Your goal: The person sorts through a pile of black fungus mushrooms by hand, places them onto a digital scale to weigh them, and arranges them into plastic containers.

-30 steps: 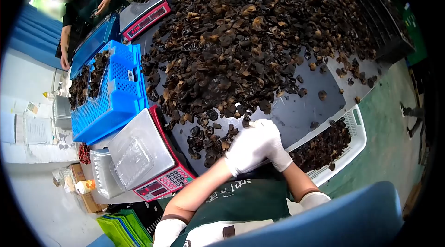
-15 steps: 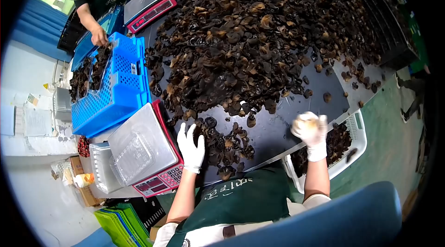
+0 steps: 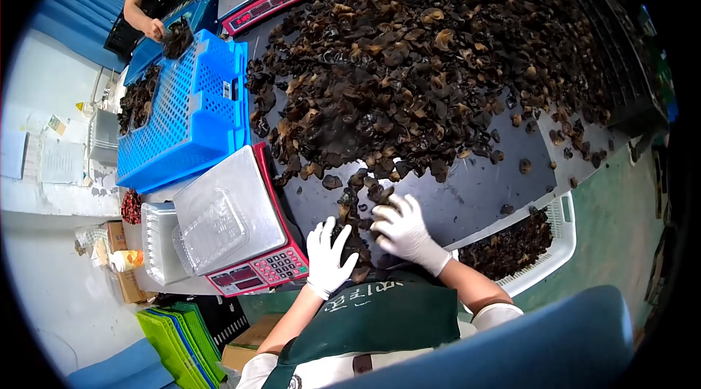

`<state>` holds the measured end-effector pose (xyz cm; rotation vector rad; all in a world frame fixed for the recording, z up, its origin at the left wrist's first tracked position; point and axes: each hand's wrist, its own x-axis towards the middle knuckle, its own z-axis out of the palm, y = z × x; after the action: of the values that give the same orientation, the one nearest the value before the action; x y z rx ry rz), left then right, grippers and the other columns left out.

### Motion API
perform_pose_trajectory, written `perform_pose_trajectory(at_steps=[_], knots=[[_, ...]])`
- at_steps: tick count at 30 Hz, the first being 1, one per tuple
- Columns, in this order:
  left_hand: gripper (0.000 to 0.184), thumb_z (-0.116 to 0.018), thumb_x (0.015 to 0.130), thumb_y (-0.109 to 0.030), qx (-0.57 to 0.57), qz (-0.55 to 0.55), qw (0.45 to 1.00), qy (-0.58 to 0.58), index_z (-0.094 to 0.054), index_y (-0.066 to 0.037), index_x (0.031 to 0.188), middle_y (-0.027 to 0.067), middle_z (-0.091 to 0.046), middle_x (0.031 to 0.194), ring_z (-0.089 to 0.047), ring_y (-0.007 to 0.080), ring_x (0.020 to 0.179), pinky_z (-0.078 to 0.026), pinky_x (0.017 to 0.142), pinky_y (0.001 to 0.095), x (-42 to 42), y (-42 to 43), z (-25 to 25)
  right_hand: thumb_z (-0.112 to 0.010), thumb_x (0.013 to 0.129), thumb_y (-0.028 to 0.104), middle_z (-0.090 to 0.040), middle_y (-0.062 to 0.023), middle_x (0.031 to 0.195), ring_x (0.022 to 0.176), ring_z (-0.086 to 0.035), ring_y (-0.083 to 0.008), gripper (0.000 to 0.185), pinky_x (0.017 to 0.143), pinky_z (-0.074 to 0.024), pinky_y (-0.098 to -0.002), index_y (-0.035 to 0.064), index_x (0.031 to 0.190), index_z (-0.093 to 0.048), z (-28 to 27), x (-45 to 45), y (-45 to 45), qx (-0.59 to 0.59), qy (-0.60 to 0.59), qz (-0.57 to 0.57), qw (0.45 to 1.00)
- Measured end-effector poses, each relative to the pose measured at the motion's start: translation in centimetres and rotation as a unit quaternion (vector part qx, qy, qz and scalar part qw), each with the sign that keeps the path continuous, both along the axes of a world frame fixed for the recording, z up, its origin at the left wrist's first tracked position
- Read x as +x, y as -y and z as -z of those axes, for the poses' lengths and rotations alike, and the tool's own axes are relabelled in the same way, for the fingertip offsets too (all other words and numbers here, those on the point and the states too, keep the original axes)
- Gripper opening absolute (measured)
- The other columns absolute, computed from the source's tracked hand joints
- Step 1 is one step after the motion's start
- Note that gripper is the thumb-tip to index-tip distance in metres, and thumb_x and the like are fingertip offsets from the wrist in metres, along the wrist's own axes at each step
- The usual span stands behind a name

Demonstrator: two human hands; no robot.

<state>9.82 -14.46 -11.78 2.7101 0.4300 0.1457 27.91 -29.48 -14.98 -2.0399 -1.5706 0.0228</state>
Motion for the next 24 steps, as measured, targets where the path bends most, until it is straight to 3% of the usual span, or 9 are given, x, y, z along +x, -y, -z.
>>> perform_pose_trajectory(at_steps=[4, 6, 9, 14, 15, 17, 19, 20, 24], knots=[[0.069, -0.068, 0.082, -0.017, -0.112, -0.151, 0.978, 0.085, -0.042, -0.005, 0.144, 0.0307, -0.023, 0.152, -0.026, 0.0471, 0.139, -0.023, 0.115, 0.0516, -1.0, 1.2, 1.6, -0.077, 0.066, 0.019, -0.059, -0.0090, 0.120, 0.117, -0.051, -0.0338, 0.034, 0.102, -0.0377, -0.0482, 0.0138, 0.099, -0.067, -0.7, 3.6, 0.5, 0.111, -0.137, 0.123, 0.977], [0.069, -0.065, 0.086, -0.011, -0.153, -0.195, 0.965, 0.081, -0.035, -0.007, 0.148, 0.0250, -0.017, 0.156, -0.021, 0.0407, 0.144, -0.023, 0.117, 0.0463, -1.0, 0.9, 2.4, -0.077, 0.068, 0.019, -0.059, -0.0097, 0.120, 0.117, -0.052, -0.0336, 0.037, 0.101, -0.0394, -0.0471, 0.0120, 0.103, -0.066, -0.4, 4.8, 1.0, 0.110, -0.141, 0.131, 0.975], [0.067, -0.064, 0.088, -0.015, -0.170, -0.222, 0.956, 0.085, -0.036, -0.007, 0.148, 0.0250, -0.020, 0.156, -0.022, 0.0416, 0.143, -0.019, 0.118, 0.0481, 1.0, -1.0, 3.3, -0.076, 0.071, 0.019, -0.059, -0.0109, 0.123, 0.117, -0.052, -0.0335, 0.040, 0.100, -0.0404, -0.0456, 0.0105, 0.108, -0.065, -0.6, 5.4, -0.2, 0.111, -0.129, 0.097, 0.981], [0.074, -0.067, 0.086, -0.035, -0.016, -0.200, 0.979, 0.016, -0.037, -0.010, 0.148, 0.0258, -0.025, 0.155, -0.021, 0.0527, 0.140, -0.021, 0.114, 0.0574, 6.0, -5.4, 6.0, -0.067, 0.079, 0.038, -0.051, -0.0150, 0.138, 0.134, -0.036, -0.0422, 0.052, 0.109, -0.0263, -0.0603, 0.0110, 0.123, -0.062, -1.8, 3.2, -5.5, 0.028, -0.016, 0.035, 0.999], [0.073, -0.066, 0.085, -0.038, -0.028, -0.164, 0.983, -0.082, -0.040, -0.010, 0.146, 0.0224, -0.025, 0.156, -0.022, 0.0549, 0.138, -0.025, 0.112, 0.0597, 6.6, -5.7, 5.5, -0.067, 0.080, 0.039, -0.050, -0.0150, 0.140, 0.135, -0.034, -0.0434, 0.053, 0.109, -0.0245, -0.0620, 0.0107, 0.124, -0.062, -1.2, 2.7, -6.2, 0.002, -0.004, 0.019, 1.000], [0.054, -0.067, 0.086, -0.028, -0.076, -0.054, 0.995, -0.021, -0.053, -0.009, 0.135, 0.0217, -0.043, 0.145, -0.034, 0.0470, 0.136, -0.029, 0.113, 0.0525, 6.3, -5.4, 4.7, -0.067, 0.079, 0.040, -0.051, -0.0135, 0.139, 0.138, -0.030, -0.0439, 0.052, 0.111, -0.0230, -0.0625, 0.0092, 0.122, -0.063, -0.3, 2.1, -6.2, -0.044, 0.005, -0.031, 0.999], [0.044, -0.069, 0.085, -0.020, -0.186, 0.037, 0.982, 0.024, -0.060, -0.008, 0.126, 0.0201, -0.054, 0.135, -0.043, 0.0389, 0.132, -0.031, 0.114, 0.0489, 4.9, -5.3, 4.8, -0.069, 0.079, 0.037, -0.057, -0.0102, 0.127, 0.131, -0.041, -0.0359, 0.042, 0.112, -0.0239, -0.0580, 0.0106, 0.111, -0.064, 0.2, 1.9, -4.9, -0.027, -0.041, -0.077, 0.996], [0.050, -0.071, 0.083, -0.022, -0.221, 0.036, 0.975, 0.005, -0.057, -0.008, 0.130, 0.0203, -0.049, 0.141, -0.038, 0.0414, 0.135, -0.029, 0.114, 0.0499, 4.0, -4.7, 3.7, -0.071, 0.078, 0.035, -0.058, -0.0088, 0.124, 0.129, -0.044, -0.0330, 0.038, 0.112, -0.0253, -0.0576, 0.0111, 0.108, -0.065, -0.1, 2.2, -4.0, -0.016, -0.065, -0.094, 0.993], [0.066, -0.076, 0.074, -0.029, -0.055, -0.014, 0.998, 0.014, -0.055, -0.014, 0.135, 0.0232, -0.033, 0.149, -0.028, 0.0497, 0.136, -0.028, 0.111, 0.0582, 0.6, -1.3, -2.4, -0.077, 0.073, 0.029, -0.060, -0.0043, 0.119, 0.116, -0.052, -0.0288, 0.038, 0.105, -0.0342, -0.0483, 0.0153, 0.107, -0.067, -5.3, 3.1, 1.0, 0.017, -0.046, -0.043, 0.998]])
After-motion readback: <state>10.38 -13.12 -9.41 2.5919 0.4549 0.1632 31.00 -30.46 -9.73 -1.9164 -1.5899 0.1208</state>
